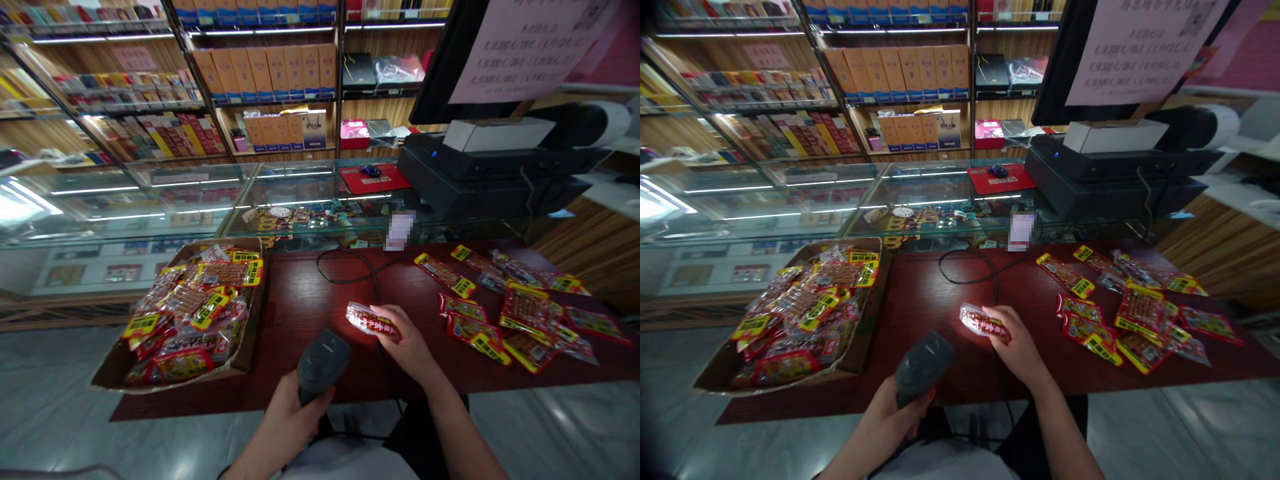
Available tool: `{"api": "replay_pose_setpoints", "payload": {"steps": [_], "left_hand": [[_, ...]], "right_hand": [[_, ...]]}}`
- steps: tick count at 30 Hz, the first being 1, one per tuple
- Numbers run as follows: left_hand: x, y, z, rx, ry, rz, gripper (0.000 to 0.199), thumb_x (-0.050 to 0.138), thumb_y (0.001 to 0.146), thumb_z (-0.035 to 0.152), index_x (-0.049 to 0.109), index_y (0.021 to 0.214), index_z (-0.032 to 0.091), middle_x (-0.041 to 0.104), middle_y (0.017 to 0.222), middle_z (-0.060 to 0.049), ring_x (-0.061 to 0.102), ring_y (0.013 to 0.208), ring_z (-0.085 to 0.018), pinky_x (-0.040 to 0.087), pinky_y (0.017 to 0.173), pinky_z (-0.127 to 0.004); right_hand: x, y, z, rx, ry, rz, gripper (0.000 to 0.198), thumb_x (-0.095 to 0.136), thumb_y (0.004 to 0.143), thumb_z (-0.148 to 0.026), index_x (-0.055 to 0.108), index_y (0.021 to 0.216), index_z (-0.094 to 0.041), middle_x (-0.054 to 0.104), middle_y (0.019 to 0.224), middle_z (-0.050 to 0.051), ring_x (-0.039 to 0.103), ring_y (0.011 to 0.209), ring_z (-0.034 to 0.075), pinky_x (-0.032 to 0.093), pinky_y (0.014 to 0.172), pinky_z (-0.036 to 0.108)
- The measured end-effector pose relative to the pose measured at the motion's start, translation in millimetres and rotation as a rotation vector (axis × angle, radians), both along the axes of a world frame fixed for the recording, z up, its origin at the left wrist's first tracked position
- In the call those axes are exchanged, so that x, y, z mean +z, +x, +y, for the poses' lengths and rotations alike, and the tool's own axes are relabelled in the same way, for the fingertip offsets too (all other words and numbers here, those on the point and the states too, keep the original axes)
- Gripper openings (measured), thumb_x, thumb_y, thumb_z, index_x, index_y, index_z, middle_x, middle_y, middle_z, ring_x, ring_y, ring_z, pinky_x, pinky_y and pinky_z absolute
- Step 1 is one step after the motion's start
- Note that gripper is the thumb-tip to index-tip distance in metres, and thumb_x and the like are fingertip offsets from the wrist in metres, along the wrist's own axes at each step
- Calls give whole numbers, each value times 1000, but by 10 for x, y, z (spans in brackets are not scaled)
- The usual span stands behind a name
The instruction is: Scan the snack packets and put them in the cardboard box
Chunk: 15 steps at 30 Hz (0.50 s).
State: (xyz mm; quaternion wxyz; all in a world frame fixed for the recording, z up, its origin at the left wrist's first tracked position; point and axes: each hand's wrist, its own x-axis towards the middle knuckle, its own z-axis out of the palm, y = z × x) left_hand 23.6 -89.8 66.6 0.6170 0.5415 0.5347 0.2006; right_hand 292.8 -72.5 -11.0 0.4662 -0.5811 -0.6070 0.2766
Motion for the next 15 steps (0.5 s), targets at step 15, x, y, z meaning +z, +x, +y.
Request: {"api": "replay_pose_setpoints", "payload": {"steps": [15], "left_hand": [[-207, -226, 22, 410, 11, -52, 36, 71, 73, 51, 52, 62, 23, 47, 39, 7, 43, 37, -11, 34, 43, -23]], "right_hand": [[652, -967, 786, 153, 140, 38, 52, 65, 82, -24, 63, 133, -32, 65, 129, 7, 65, 121, 29, 54, 108, 47]]}}
